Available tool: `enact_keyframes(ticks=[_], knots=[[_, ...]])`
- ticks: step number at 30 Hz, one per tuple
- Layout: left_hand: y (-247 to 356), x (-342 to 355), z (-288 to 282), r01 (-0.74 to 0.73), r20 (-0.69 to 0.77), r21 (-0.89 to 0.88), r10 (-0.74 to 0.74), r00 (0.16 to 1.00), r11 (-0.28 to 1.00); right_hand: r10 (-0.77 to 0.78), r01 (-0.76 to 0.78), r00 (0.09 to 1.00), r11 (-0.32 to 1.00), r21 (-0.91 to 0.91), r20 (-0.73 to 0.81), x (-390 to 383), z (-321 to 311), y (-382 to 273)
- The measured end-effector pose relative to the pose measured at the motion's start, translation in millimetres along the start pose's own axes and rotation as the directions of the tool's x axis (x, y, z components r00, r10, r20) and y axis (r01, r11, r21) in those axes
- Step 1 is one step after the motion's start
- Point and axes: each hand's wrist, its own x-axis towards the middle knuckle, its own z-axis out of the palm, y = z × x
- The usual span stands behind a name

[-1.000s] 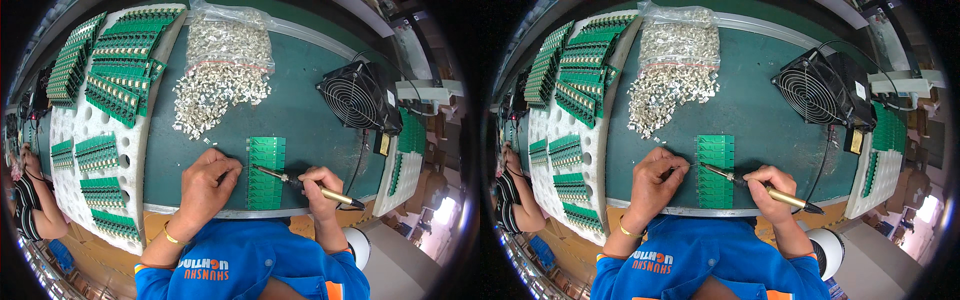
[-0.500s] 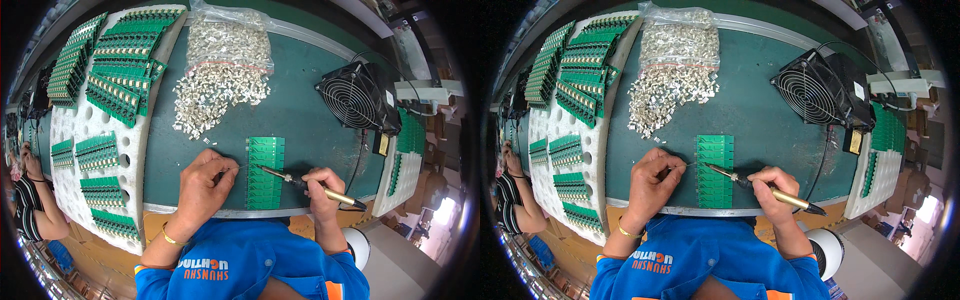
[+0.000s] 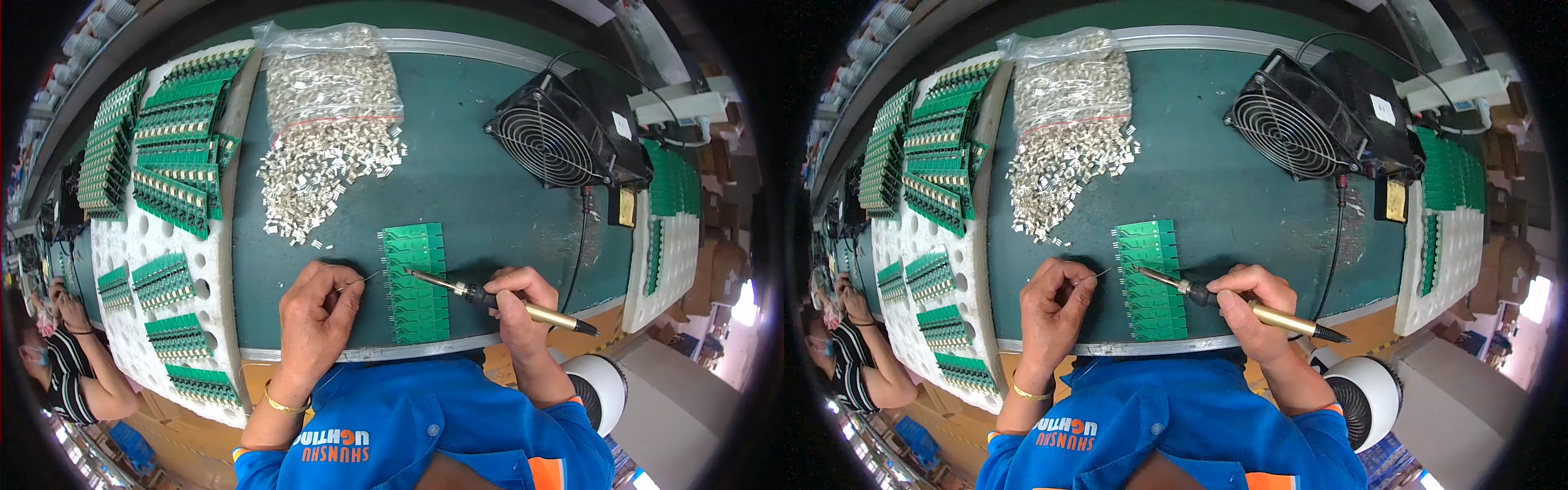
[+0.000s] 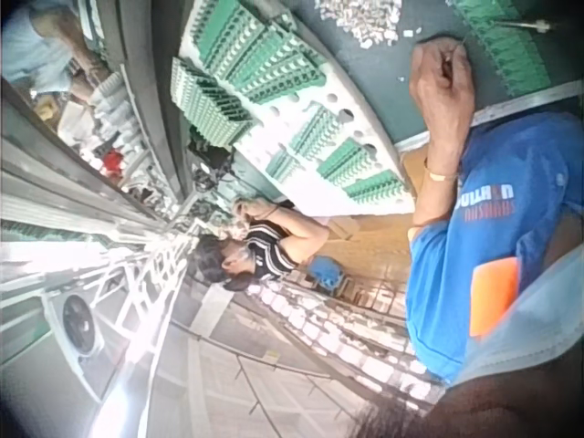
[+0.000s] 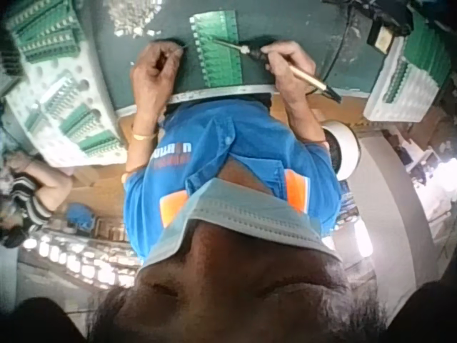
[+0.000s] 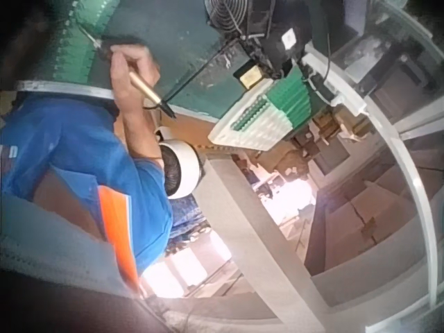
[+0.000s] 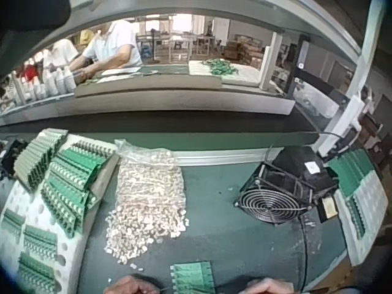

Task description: The person solders electronic components onto circuit boards using a soldering iron and solder wire.

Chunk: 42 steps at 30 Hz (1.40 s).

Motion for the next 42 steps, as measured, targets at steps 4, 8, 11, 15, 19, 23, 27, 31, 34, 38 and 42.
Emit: enact_keyframes(ticks=[4,8,11,15,19,23,27,31,34,38,42], knots=[[0.4,1.0,1.0,-0.019,-0.025,0.040,0.020,0.999,0.999,-0.024,0.024,1.000,1.000,-0.005,0.015,-1.3,1.4,0.6],[0.7,-0.2,3.7,0.011,-0.053,0.015,-0.010,0.999,1.000,-0.024,0.024,1.000,0.999,0.022,0.018,-1.8,1.5,1.4],[-0.5,-1.6,2.8,0.078,-0.065,0.038,-0.076,0.995,0.996,-0.041,0.040,0.998,0.999,0.025,0.038,-2.8,1.3,3.4],[3.4,-4.4,5.5,0.141,-0.021,-0.010,-0.141,0.990,0.990,-0.136,0.134,0.988,0.991,0.026,0.076,-3.4,5.4,3.9],[2.1,-7.9,6.2,0.083,0.053,-0.025,-0.082,0.995,0.996,-0.218,0.220,0.971,0.975,-0.007,0.097,-3.3,13.3,4.3],[5.3,-12.9,5.4,0.209,0.137,-0.057,-0.200,0.970,0.976,-0.310,0.315,0.936,0.949,-0.004,0.165,-4.3,16.5,10.0],[8.5,-20.3,7.5,0.151,0.117,-0.047,-0.145,0.982,0.987,-0.364,0.400,0.908,0.902,-0.164,0.209,-1.3,22.5,4.3],[6.5,-23.7,8.0,0.188,0.135,-0.082,-0.176,0.975,0.979,-0.426,0.470,0.878,0.852,-0.230,0.218,-4.2,28.2,5.7],[4.8,-23.3,10.2,0.204,0.141,-0.099,-0.189,0.972,0.974,-0.423,0.472,0.878,0.845,-0.252,0.225,-6.0,30.6,8.8],[9.2,-23.2,10.0,0.246,0.185,-0.072,-0.229,0.956,0.967,-0.439,0.483,0.873,0.834,-0.267,0.210,-8.8,32.9,12.1],[8.8,-22.9,11.6,0.234,0.191,-0.091,-0.214,0.958,0.968,-0.445,0.488,0.872,0.824,-0.290,0.203,-11.0,32.2,13.9]])
